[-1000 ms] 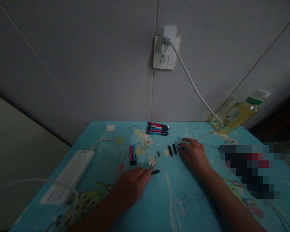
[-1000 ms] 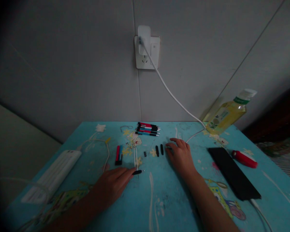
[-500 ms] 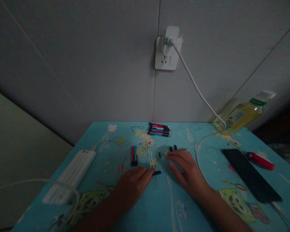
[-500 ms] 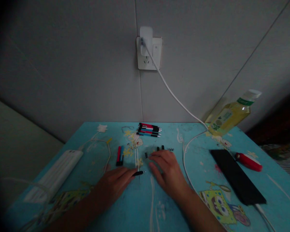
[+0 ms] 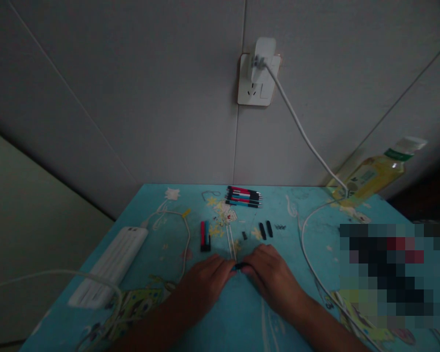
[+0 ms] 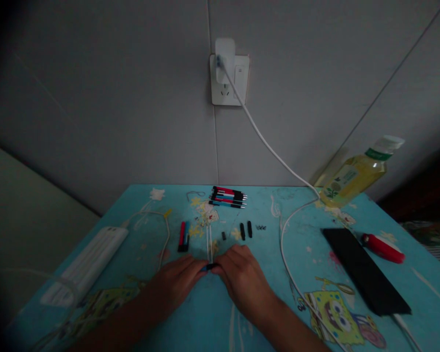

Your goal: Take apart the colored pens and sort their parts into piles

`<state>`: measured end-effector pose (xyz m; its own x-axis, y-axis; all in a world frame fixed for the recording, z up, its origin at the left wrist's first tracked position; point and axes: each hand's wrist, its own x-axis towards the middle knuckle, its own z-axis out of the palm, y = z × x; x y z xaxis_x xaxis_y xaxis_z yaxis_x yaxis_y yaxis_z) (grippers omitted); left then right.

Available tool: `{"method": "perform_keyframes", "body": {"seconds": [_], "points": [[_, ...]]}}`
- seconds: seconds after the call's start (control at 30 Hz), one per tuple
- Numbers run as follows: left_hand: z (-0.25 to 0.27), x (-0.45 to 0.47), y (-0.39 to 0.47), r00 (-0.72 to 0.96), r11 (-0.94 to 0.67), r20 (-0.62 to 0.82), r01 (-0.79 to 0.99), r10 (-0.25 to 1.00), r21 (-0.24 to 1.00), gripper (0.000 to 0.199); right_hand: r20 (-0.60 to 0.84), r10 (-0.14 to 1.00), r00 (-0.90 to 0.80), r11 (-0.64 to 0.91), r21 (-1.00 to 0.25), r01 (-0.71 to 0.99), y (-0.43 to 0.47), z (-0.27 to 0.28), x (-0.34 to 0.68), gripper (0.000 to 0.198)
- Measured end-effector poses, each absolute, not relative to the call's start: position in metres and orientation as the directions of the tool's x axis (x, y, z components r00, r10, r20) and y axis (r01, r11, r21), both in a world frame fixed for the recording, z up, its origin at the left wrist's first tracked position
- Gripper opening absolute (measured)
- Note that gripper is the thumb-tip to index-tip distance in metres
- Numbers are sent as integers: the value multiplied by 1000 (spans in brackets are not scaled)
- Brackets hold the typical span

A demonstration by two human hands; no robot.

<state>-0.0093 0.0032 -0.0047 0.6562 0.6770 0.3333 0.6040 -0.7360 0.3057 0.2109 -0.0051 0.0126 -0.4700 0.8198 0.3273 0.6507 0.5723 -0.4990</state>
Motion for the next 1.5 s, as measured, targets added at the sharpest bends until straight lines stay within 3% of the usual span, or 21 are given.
{"method": "perform_keyframes", "body": {"seconds": [0.23,0.43,0.57,0.8,0.9,1.13,1.23,1.43,1.5], "points": [[-4,-13,8,680,-779,394,596,618,194,21,303,832,-465,550,-557,622,-6,17,213,24],[-4,-12,7,692,-779,373,604,618,169,19,279,847,-453,525,-573,629,-4,13,213,10],[-4,-11,6,685,-783,397,598,611,172,19,281,839,-466,539,-550,638,-6,15,212,30],[-1,-10,5,697,-782,369,600,615,168,16,270,838,-474,541,-530,653,-5,13,210,12],[-2,-11,5,689,-777,377,607,619,166,17,274,838,-472,540,-536,649,-6,14,210,21],[-3,-10,5,698,-787,386,600,603,146,16,251,845,-472,522,-575,630,-7,14,210,10],[1,-11,5,697,-785,379,600,608,156,16,241,849,-471,515,-576,635,-8,12,210,24],[4,-10,5,682,-776,397,613,613,145,17,234,857,-460,502,-587,635,-8,9,211,8],[3,-10,6,679,-776,401,611,615,156,17,246,866,-435,489,-603,631,-8,10,211,20]]}}
